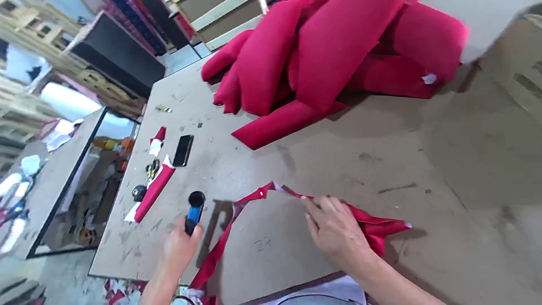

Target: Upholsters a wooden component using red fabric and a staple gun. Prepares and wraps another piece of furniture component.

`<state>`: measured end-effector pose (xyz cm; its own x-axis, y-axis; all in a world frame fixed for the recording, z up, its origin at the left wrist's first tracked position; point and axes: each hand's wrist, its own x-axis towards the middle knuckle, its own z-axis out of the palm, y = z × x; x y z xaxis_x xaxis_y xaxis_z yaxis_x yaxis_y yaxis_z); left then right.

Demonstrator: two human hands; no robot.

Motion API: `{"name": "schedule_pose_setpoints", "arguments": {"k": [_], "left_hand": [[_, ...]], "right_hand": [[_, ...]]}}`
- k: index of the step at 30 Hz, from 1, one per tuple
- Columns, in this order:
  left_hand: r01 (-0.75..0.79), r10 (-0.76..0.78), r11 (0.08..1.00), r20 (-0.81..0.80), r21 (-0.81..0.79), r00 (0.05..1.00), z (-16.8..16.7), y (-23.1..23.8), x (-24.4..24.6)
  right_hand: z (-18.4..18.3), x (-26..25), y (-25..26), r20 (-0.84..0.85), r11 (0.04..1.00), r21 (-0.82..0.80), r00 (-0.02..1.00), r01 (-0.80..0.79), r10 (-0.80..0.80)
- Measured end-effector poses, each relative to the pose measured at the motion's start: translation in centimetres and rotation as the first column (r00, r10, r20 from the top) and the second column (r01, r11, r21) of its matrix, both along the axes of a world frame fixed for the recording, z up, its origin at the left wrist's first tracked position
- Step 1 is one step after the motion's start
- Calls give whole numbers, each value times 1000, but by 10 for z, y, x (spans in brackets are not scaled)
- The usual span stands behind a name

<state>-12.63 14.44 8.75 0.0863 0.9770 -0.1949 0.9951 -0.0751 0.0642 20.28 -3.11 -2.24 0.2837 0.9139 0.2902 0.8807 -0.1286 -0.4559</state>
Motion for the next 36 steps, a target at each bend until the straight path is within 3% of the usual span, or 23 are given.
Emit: {"name": "schedule_pose_setpoints", "arguments": {"k": [4, 7, 10, 13, 15, 17, 19, 21, 24, 27, 28, 30, 32, 35, 36], "left_hand": [[11, -11, 994, 6, 105, 1000, -67, 1, -51], [108, -164, 961, 207, 255, 965, -64, -41, -59], [376, -461, 878, 308, 298, 832, -59, -93, -35], [548, -616, 772, 168, 322, 769, -92, -106, -3], [597, -662, 719, 91, 356, 744, -96, -100, 26], [662, -716, 676, 72, 324, 695, -90, -93, 55], [707, -742, 662, 82, 248, 666, -87, -88, 74], [720, -746, 663, 97, 207, 659, -86, -83, 79], [740, -767, 635, 71, 221, 638, -83, -74, 78], [774, -770, 633, 124, 26, 626, -62, -50, 82], [759, -741, 636, 165, -141, 651, -48, -35, 87], [689, -700, 554, 185, -467, 689, -20, 6, 102], [659, -720, 459, 186, -595, 669, -6, 42, 116], [658, -732, 355, 240, -664, 638, 4, 67, 124], [660, -730, 341, 254, -669, 634, 6, 72, 126]], "right_hand": [[0, 17, 7, 134, 989, -128, 987, -75, 92], [-6, 31, -5, 93, 988, -150, 994, -47, 61], [-9, 43, -37, 53, 987, -148, 997, 60, -53], [-8, 50, -65, 55, 978, -139, 987, 155, -149], [3, 44, -66, 119, 980, -98, 980, 171, -159], [26, 27, -47, 160, 991, -104, 985, 81, -64], [49, -1, -12, 107, 970, -214, 984, -115, 141], [64, -25, 31, 26, 878, -389, 949, -280, 314], [72, -36, 74, -80, 665, -644, 898, -378, 434], [85, -24, 98, -182, 496, -751, 859, -436, 479], [89, -21, 112, -199, 435, -784, 843, -443, 501], [99, -19, 143, -205, 336, -837, 817, -432, 539], [100, -12, 176, -188, 336, -826, 784, -452, 591], [90, 0, 224, -189, 298, -836, 752, -460, 632], [82, 1, 235, -170, 341, -812, 752, -473, 637]]}}
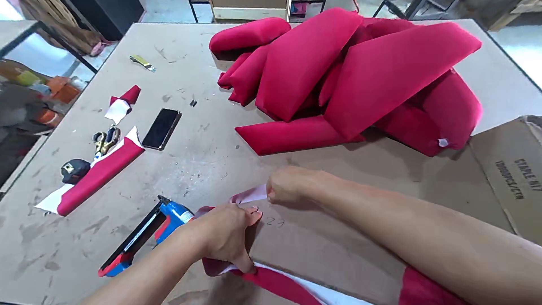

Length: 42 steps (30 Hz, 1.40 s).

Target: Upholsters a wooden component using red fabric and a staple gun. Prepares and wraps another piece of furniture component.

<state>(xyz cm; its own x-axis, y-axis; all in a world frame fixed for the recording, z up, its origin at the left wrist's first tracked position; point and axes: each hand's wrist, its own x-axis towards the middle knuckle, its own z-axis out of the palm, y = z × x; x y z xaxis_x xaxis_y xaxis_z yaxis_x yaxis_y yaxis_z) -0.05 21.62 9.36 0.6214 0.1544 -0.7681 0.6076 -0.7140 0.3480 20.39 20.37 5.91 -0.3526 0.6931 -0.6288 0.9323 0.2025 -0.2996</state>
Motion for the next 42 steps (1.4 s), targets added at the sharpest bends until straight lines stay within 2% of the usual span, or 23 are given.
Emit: {"name": "schedule_pose_setpoints", "arguments": {"k": [2, 4, 7, 9, 12, 15, 17, 20, 22, 23, 24, 26, 27, 28, 30, 32, 33, 36, 37, 38, 39, 40, 42], "left_hand": [[17, -18, 1000, -22, -21, 1000, 4, 4, 4], [10, -11, 999, -26, -32, 1000, 3, 5, 3], [-13, 13, 999, -8, -52, 1000, 1, 5, -2], [-18, 17, 999, -3, -42, 1000, 0, 5, -2], [-39, 38, 999, 28, 16, 999, -6, -8, -5], [-107, 101, 990, 72, 88, 992, -18, -39, -12], [-185, 144, 964, 209, 192, 967, -33, -68, -26], [-332, 51, 854, 570, 402, 820, -75, -116, -54], [-478, 74, 776, 693, 411, 717, -82, -137, -78], [-593, 125, 684, 734, 424, 668, -78, -143, -96], [-707, 184, 545, 758, 451, 625, -74, -144, -119], [-783, 350, 294, 700, 549, 622, -72, -120, -165], [-783, 460, 233, 644, 576, 611, -78, -101, -181], [-770, 575, 228, 556, 596, 600, -84, -84, -192], [-724, 678, 293, 398, 624, 618, -92, -56, -200], [-746, 717, 346, 352, 569, 601, -85, -40, -198], [-794, 746, 340, 370, 504, 554, -78, -36, -197], [-961, 830, 183, 492, 206, 263, -35, -39, -179], [-989, 856, 138, 496, 48, 143, -17, -49, -165], [-986, 877, 112, 478, -124, 39, 2, -65, -147], [-961, 891, 124, 455, -246, -1, 19, -79, -125], [-938, 898, 173, 439, -299, 26, 31, -90, -103], [-913, 909, 279, 390, -298, 151, 35, -102, -61]], "right_hand": [[-22, -6, 11, -42, 994, 104, 999, 28, -23], [-26, -22, 15, -52, 997, 67, 998, 43, -39], [-20, -36, 20, 12, 1000, -23, 1000, -16, 16], [-20, -33, 20, 3, 999, 1, 999, -35, 35], [-27, -25, -7, -143, 988, 152, 990, 34, -12], [-32, -29, -46, -168, 967, 222, 982, 126, -89], [-34, -42, -83, -164, 927, 321, 975, 195, -148], [-60, -54, -147, -194, 766, 571, 955, 297, -225], [-76, -56, -164, -250, 613, 710, 938, 346, -240], [-79, -56, -166, -270, 563, 744, 933, 360, -240], [-81, -56, -168, -282, 535, 760, 929, 368, -239], [-83, -56, -171, -298, 502, 773, 921, 387, -251], [-84, -56, -171, -308, 492, 776, 917, 396, -252], [-84, -56, -171, -314, 491, 773, 915, 401, -252], [-84, -57, -170, -324, 488, 772, 913, 407, -248], [-82, -56, -170, -321, 509, 758, 913, 408, -253], [-81, -55, -171, -325, 524, 745, 911, 413, -255], [-78, -52, -169, -347, 535, 724, 900, 436, -264], [-79, -52, -170, -352, 529, 725, 897, 441, -266], [-79, -53, -170, -358, 521, 729, 896, 443, -261], [-79, -53, -169, -367, 507, 738, 896, 445, -252], [-79, -54, -169, -375, 494, 746, 895, 447, -242], [-79, -54, -169, -364, 489, 753, 898, 439, -247]]}}
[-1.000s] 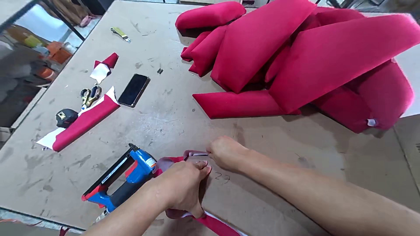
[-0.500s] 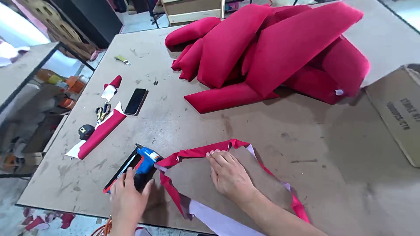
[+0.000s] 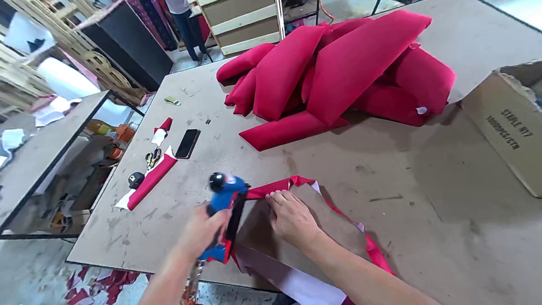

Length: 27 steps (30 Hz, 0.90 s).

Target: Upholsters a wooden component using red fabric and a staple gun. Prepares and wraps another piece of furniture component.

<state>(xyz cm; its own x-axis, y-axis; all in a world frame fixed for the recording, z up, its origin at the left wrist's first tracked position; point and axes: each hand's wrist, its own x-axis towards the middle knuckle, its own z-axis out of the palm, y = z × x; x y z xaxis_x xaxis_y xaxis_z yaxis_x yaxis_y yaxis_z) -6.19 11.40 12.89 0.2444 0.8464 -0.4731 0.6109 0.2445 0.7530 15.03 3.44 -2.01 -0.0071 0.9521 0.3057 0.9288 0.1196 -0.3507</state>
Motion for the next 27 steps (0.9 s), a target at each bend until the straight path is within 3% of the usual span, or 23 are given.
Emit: {"name": "schedule_pose_setpoints", "arguments": {"k": [4, 8, 10, 12, 14, 17, 19, 21, 22, 24, 27], "left_hand": [[61, -72, 993, -115, -100, 991, -16, -7, 43], [23, -39, 992, -135, -121, 990, -12, -9, 43], [-41, 36, 998, -94, -48, 995, -9, -7, 22], [-67, 87, 991, -179, 114, 980, -11, 0, -9], [13, 101, 964, -410, 264, 906, -25, 16, -38], [179, 22, 953, -642, 246, 766, -57, 32, -65], [301, -36, 908, -663, 291, 748, -80, 32, -71], [431, -91, 770, -587, 471, 804, -92, 37, -60], [471, -162, 736, -548, 487, 821, -90, 44, -45], [581, -382, 741, -501, 336, 776, -83, 63, -4], [759, -691, 650, -450, -44, 566, -89, 92, 50]], "right_hand": [[3, 3, -1, -14, 996, -78, 999, -34, 33], [1, 3, -3, -64, 998, -53, 998, -27, 24], [1, 6, -2, -89, 1000, -6, 996, -23, 22], [0, 9, -3, -128, 999, 21, 991, -28, 30], [0, 14, -12, -160, 999, -4, 986, -51, 50], [-2, 25, -51, -216, 998, -50, 976, -49, 37], [-7, 34, -90, -214, 999, -7, 976, 38, -38], [-8, 43, -125, -226, 988, 30, 963, 154, -143], [-6, 45, -140, -240, 976, 46, 951, 212, -195], [2, 45, -161, -271, 946, 59, 917, 319, -292], [26, 38, -177, -342, 884, -129, 817, 448, -464]]}}
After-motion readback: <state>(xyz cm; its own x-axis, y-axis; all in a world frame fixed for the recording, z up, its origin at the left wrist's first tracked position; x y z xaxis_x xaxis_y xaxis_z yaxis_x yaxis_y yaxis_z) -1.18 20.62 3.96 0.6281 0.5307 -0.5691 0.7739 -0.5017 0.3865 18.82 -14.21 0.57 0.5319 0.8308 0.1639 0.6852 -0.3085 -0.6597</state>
